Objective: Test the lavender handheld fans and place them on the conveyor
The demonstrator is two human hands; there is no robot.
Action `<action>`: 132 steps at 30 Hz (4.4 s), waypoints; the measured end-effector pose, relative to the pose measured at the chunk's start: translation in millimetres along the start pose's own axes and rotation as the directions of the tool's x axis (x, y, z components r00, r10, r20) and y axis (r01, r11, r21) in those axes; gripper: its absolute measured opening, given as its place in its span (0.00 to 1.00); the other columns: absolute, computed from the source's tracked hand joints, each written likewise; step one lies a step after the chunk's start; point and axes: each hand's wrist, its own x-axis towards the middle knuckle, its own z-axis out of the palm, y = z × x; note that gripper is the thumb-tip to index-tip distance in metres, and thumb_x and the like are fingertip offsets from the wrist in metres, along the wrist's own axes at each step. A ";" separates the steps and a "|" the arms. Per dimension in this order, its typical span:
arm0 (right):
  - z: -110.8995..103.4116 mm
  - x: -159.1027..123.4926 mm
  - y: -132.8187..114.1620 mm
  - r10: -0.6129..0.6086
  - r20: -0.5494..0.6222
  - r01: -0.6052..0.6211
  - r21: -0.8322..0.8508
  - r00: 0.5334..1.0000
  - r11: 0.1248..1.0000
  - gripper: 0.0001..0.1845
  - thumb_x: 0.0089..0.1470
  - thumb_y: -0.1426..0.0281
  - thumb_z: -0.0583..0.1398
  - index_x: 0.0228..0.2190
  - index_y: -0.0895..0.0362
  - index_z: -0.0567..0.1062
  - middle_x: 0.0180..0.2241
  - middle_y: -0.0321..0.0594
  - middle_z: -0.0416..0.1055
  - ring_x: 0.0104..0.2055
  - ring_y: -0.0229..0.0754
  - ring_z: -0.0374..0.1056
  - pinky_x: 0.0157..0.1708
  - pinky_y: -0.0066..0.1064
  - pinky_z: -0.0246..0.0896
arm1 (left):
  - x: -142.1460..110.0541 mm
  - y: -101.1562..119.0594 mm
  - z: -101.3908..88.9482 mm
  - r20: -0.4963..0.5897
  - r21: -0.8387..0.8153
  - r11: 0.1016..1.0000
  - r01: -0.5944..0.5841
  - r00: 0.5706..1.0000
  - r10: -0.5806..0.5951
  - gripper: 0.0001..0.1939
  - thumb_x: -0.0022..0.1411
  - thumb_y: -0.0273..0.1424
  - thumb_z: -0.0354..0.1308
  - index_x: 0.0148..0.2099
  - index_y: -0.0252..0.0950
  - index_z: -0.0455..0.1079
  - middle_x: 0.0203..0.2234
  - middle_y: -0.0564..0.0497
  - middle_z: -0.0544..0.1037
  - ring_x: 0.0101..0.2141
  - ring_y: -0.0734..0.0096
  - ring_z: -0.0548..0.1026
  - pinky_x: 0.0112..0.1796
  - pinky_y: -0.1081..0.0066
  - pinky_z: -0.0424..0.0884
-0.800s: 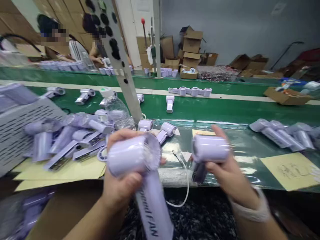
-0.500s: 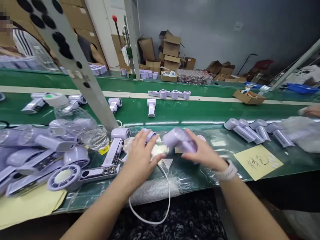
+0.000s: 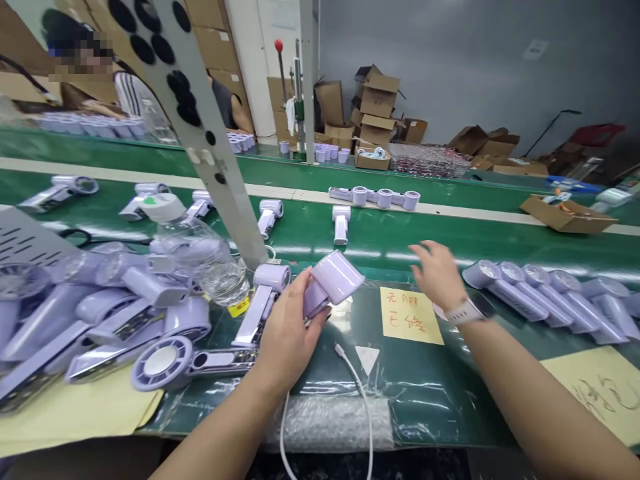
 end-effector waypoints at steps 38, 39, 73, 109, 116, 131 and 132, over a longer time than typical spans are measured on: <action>-22.0 -152.1 -171.5 -0.361 0.581 -0.541 0.813 0.729 0.216 0.21 0.58 0.50 0.66 0.34 0.56 0.74 0.19 0.31 0.67 0.20 0.37 0.63 0.23 0.29 0.60 | 8.0 11.0 -23.8 0.352 -0.936 -0.067 0.346 0.904 -0.242 0.40 0.45 0.74 0.60 0.28 0.38 0.66 0.46 0.44 0.82 0.55 0.44 0.78 0.47 0.55 0.81; -17.3 -155.0 -175.5 -0.343 0.533 -0.502 0.846 0.773 0.182 0.22 0.60 0.49 0.65 0.32 0.56 0.74 0.19 0.31 0.67 0.21 0.36 0.62 0.24 0.29 0.60 | 8.3 11.2 -24.2 0.349 -0.937 -0.074 0.341 0.906 -0.242 0.40 0.46 0.73 0.60 0.28 0.38 0.66 0.46 0.44 0.82 0.55 0.44 0.79 0.48 0.54 0.81; 6.4 -164.7 -191.0 -0.085 0.409 -0.412 0.911 0.909 -0.029 0.26 0.67 0.49 0.61 0.25 0.53 0.69 0.15 0.29 0.61 0.18 0.36 0.57 0.21 0.28 0.54 | -5.3 13.9 -14.5 0.140 -0.985 0.062 0.161 0.958 -0.252 0.39 0.46 0.73 0.59 0.25 0.39 0.72 0.44 0.46 0.82 0.46 0.52 0.81 0.48 0.58 0.80; -18.1 -115.3 -118.9 -0.281 0.259 -0.323 0.922 0.924 -0.211 0.14 0.62 0.59 0.69 0.46 0.48 0.75 0.43 0.37 0.74 0.41 0.41 0.75 0.43 0.38 0.76 | -5.9 10.1 -12.1 0.499 -0.857 0.129 0.499 0.866 -0.033 0.26 0.57 0.33 0.72 0.53 0.40 0.64 0.38 0.54 0.73 0.35 0.71 0.76 0.36 0.68 0.77; -20.4 -118.0 -121.5 -0.289 0.312 -0.377 0.904 0.905 -0.204 0.12 0.63 0.61 0.69 0.45 0.50 0.77 0.39 0.37 0.74 0.34 0.37 0.74 0.32 0.28 0.76 | -7.6 4.9 -10.3 0.506 -0.856 0.173 0.488 0.859 0.080 0.24 0.60 0.41 0.71 0.49 0.39 0.63 0.34 0.54 0.73 0.28 0.72 0.77 0.31 0.68 0.77; -19.5 -113.3 -117.1 -0.147 0.362 -0.389 0.886 0.921 -0.254 0.14 0.56 0.61 0.73 0.41 0.50 0.79 0.40 0.37 0.78 0.35 0.40 0.76 0.34 0.32 0.77 | -5.9 7.6 -13.5 0.561 -0.822 0.141 0.551 0.826 0.045 0.25 0.59 0.35 0.71 0.52 0.39 0.63 0.38 0.54 0.72 0.32 0.72 0.77 0.33 0.67 0.79; -19.8 -113.0 -117.0 -0.145 0.356 -0.382 0.891 0.923 -0.246 0.14 0.55 0.61 0.73 0.41 0.50 0.79 0.40 0.37 0.78 0.35 0.40 0.76 0.34 0.32 0.77 | -5.8 7.6 -13.5 0.566 -0.819 0.145 0.555 0.823 0.046 0.25 0.58 0.36 0.71 0.52 0.39 0.63 0.38 0.54 0.72 0.32 0.71 0.76 0.33 0.66 0.79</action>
